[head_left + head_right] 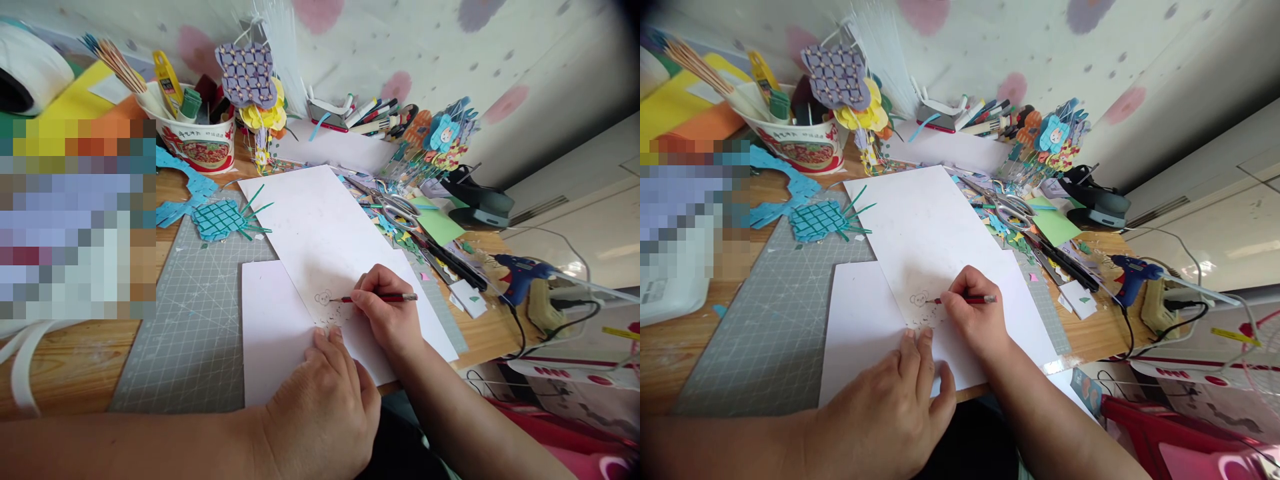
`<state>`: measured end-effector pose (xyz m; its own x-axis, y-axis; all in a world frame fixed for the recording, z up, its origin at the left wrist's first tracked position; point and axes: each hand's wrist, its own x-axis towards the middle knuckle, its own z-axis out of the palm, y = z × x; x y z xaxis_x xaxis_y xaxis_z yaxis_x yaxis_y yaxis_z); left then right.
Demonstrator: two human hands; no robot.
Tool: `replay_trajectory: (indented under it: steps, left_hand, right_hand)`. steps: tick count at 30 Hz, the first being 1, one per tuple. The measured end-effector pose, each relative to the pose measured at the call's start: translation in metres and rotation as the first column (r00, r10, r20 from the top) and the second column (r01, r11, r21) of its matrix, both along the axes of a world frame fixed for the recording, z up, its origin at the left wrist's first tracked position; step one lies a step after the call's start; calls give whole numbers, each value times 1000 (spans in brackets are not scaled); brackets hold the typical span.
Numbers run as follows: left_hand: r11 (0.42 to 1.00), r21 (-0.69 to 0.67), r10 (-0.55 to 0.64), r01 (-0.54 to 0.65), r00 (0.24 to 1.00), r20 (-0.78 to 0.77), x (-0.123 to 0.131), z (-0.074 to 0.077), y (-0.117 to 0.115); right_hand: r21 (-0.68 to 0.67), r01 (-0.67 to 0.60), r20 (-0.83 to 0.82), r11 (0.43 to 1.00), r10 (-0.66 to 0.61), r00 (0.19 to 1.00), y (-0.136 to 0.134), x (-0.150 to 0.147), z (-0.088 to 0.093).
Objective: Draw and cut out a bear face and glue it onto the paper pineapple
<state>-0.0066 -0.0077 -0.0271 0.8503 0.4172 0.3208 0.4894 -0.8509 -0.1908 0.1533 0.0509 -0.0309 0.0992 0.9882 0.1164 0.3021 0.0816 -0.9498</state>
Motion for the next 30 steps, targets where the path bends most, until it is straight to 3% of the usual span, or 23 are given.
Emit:
replay_trajectory:
  steps: [12, 30]
  left_hand:
    - [1000, -17, 9, -8, 1000, 3, 2, 0, 1]
    - [1000, -11, 25, -24, 999, 28, 2, -1, 1]
  right_hand:
    - [-6, 35, 68, 999, -35, 997, 2, -4, 4]
    - [-40, -44, 36, 998, 46, 998, 1, -7, 5]
